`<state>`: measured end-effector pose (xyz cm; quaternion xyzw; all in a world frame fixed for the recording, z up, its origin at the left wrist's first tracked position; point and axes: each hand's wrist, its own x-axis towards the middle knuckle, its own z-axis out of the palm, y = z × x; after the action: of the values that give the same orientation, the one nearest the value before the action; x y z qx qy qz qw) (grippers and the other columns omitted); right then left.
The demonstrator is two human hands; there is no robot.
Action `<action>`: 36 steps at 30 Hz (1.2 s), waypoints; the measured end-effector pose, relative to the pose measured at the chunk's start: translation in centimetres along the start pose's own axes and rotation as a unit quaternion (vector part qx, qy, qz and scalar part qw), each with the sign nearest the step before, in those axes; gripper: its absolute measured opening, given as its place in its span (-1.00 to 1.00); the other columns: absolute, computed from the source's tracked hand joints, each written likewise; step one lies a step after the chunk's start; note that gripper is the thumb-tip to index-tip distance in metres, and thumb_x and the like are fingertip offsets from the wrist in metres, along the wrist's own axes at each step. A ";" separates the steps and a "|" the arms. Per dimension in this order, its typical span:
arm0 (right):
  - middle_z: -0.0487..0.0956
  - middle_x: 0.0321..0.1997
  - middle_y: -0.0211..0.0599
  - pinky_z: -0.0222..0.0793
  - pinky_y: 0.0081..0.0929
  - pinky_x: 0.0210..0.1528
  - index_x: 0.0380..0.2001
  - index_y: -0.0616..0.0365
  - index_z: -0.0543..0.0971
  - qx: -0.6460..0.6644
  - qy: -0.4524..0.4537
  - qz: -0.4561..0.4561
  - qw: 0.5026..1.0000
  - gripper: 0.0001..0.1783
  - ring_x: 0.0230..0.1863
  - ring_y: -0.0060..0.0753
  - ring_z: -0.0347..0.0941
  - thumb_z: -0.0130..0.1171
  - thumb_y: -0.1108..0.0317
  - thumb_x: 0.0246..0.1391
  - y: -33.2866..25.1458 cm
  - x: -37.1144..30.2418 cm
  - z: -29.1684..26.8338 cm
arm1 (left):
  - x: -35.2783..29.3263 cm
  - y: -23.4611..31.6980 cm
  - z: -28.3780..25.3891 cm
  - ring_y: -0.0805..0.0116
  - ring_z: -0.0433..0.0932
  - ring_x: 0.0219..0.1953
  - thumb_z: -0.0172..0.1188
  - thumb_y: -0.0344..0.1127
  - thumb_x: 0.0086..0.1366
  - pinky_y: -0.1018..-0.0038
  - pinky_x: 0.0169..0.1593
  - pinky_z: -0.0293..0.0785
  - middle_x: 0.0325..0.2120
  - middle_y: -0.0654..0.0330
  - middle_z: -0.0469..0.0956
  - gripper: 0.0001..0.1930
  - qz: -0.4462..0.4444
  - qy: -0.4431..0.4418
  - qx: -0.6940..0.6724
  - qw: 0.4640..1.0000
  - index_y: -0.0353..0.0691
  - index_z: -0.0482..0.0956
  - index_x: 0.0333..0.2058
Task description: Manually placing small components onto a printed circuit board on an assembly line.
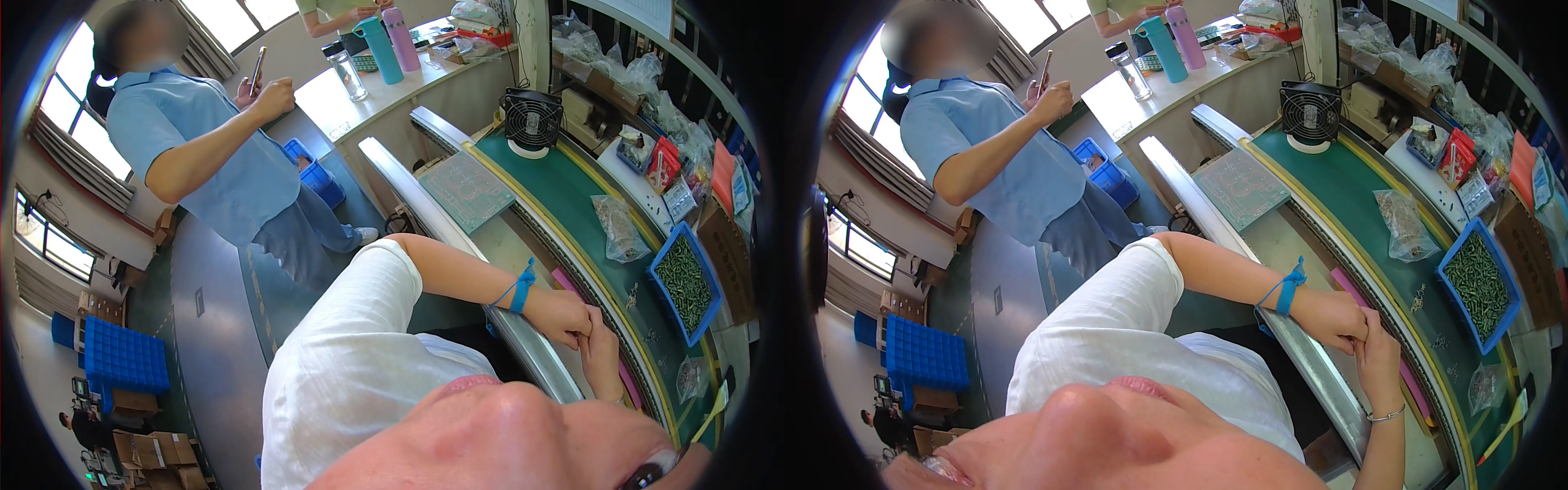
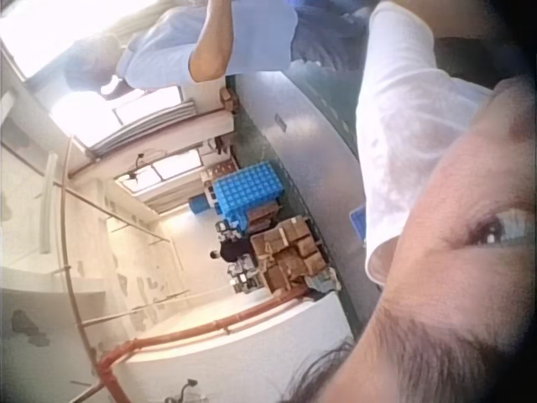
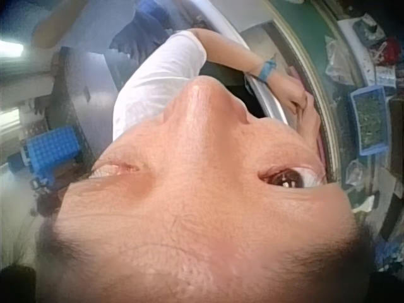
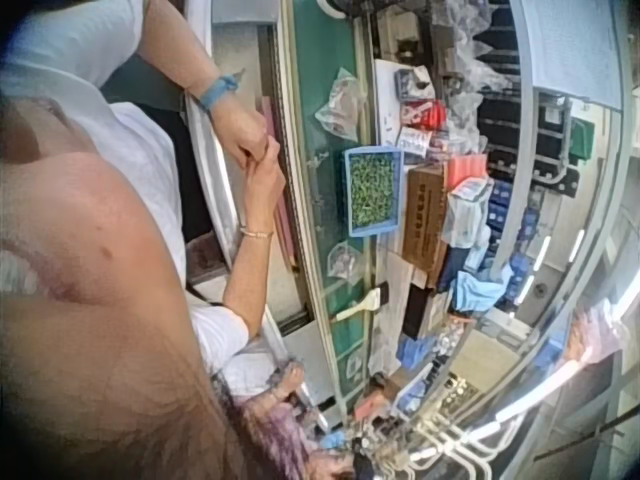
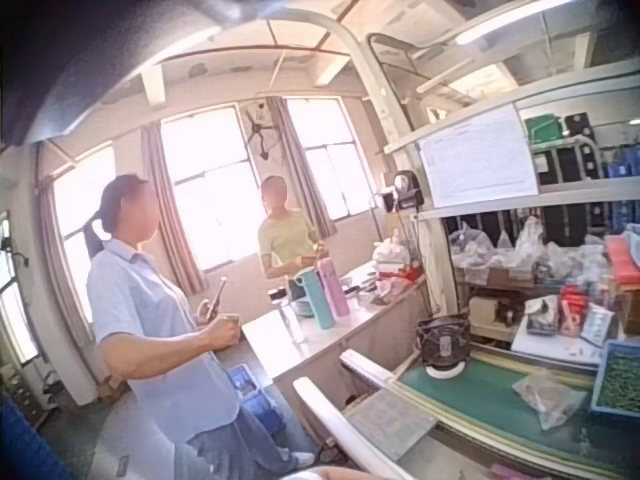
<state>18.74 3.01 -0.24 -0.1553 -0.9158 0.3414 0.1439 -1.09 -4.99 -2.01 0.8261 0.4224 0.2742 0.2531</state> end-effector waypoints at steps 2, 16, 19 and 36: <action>0.69 -0.14 0.13 0.54 0.07 -0.10 0.19 0.04 0.49 -0.001 -0.005 0.002 1.000 -0.58 -0.07 0.36 0.64 0.22 0.49 0.28 0.1 0.2 0.2 | -0.2 -0.2 0.0 -0.08 0.69 -0.26 0.38 -0.21 0.30 0.06 -0.20 0.58 -0.31 0.05 0.73 -0.79 -0.004 0.000 0.000 1.000 -0.21 0.70 -0.21; 0.69 -0.13 0.14 0.53 0.10 -0.11 0.21 0.04 0.48 -0.003 -0.009 0.002 1.000 -0.55 -0.07 0.38 0.63 0.21 0.49 0.27 0.5 0.1 0.3 | -0.1 -0.4 0.2 -0.09 0.69 -0.25 0.40 -0.21 0.28 0.05 -0.19 0.58 -0.31 0.05 0.74 -0.78 0.000 0.002 0.000 1.000 -0.22 0.69 -0.23; 0.69 -0.12 0.15 0.53 0.11 -0.11 0.21 0.04 0.47 0.002 -0.011 0.002 1.000 -0.55 -0.07 0.38 0.63 0.21 0.49 0.28 0.5 0.1 0.3 | -0.1 -0.5 0.2 -0.09 0.69 -0.25 0.41 -0.21 0.28 0.04 -0.20 0.58 -0.32 0.04 0.73 -0.78 -0.006 -0.005 0.009 1.000 -0.23 0.69 -0.23; 0.69 -0.10 0.15 0.52 0.09 -0.07 0.21 0.03 0.47 0.003 -0.011 0.007 1.000 -0.57 -0.03 0.38 0.62 0.21 0.46 0.30 0.2 0.2 0.1 | -0.1 -0.4 0.0 -0.10 0.69 -0.25 0.40 -0.21 0.30 0.03 -0.20 0.57 -0.30 0.04 0.74 -0.78 -0.002 -0.003 0.007 1.000 -0.23 0.69 -0.22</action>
<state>18.56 3.21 -0.45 -0.1571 -0.9151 0.3468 0.1324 -1.31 -4.89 -2.28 0.8279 0.4249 0.2684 0.2490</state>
